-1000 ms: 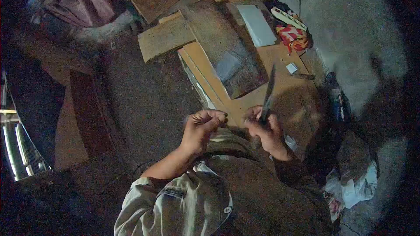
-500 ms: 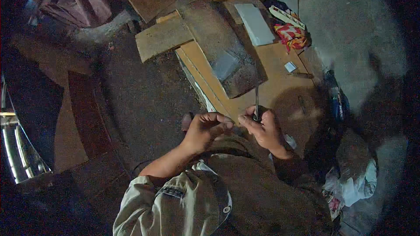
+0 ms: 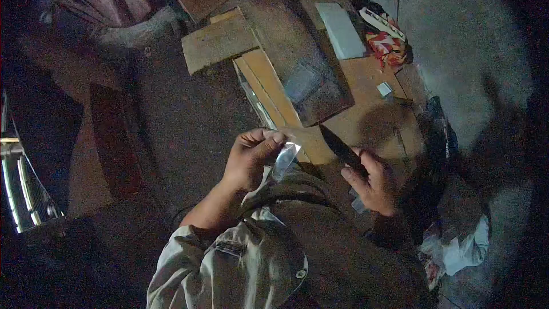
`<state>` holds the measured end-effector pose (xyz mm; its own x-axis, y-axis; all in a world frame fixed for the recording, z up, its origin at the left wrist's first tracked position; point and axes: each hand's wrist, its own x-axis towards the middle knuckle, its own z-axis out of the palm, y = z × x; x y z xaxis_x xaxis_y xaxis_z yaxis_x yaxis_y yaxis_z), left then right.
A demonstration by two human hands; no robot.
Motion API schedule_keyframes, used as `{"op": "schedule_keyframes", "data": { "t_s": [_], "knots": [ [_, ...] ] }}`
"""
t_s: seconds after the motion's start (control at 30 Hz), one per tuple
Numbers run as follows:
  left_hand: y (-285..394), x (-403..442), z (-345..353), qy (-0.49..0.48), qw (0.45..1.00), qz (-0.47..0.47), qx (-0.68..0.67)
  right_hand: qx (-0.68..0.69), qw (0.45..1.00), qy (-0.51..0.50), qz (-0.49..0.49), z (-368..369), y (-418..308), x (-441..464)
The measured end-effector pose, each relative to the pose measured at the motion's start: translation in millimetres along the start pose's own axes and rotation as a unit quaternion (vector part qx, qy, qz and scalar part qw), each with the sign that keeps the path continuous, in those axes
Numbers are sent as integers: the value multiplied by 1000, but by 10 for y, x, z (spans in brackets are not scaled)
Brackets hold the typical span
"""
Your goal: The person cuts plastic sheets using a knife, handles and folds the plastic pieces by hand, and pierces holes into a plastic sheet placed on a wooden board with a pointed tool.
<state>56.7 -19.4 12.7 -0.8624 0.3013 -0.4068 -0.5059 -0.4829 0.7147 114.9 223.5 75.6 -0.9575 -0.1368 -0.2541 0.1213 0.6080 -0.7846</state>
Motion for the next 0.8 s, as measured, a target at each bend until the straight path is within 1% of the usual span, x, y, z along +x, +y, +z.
{"op": "schedule_keyframes", "data": {
  "t_s": [0.1,0.13,0.2,0.27,0.37,0.43,0.47,0.5,0.53,0.57,0.6,0.73,0.8],
  "knots": [
    [22,-3,-10,18,1000,-11,-20,-15,1000,-27,1,12,41,-31],
    [0,18,-64,-2,1000,0,-17,-16,1000,-27,1,35,73,-40],
    [28,14,-40,-3,1000,9,-26,-12,997,19,-68,87,145,-46],
    [48,1,-31,-3,999,18,-35,-15,998,15,-63,92,149,-46],
    [73,-37,-50,-17,1000,5,-23,-31,997,13,-67,109,167,-6],
    [71,-86,-53,-40,995,5,90,-44,996,16,-75,119,137,29],
    [17,-82,-56,-72,992,9,104,-38,998,12,-58,129,93,42],
    [-14,-100,-36,-75,992,8,105,-31,999,9,-39,137,63,54],
    [-47,-121,-15,-92,986,-9,136,-31,999,12,-39,145,63,68],
    [-69,-132,7,-109,979,-27,168,-75,995,22,-60,151,72,89],
    [-59,-147,42,-118,976,-45,177,-119,989,31,-80,152,75,108],
    [-49,-168,108,-133,975,-51,173,-137,986,28,-87,177,58,153],
    [-93,-152,81,-140,966,-43,213,-129,986,33,-98,198,69,174]
  ]
}}
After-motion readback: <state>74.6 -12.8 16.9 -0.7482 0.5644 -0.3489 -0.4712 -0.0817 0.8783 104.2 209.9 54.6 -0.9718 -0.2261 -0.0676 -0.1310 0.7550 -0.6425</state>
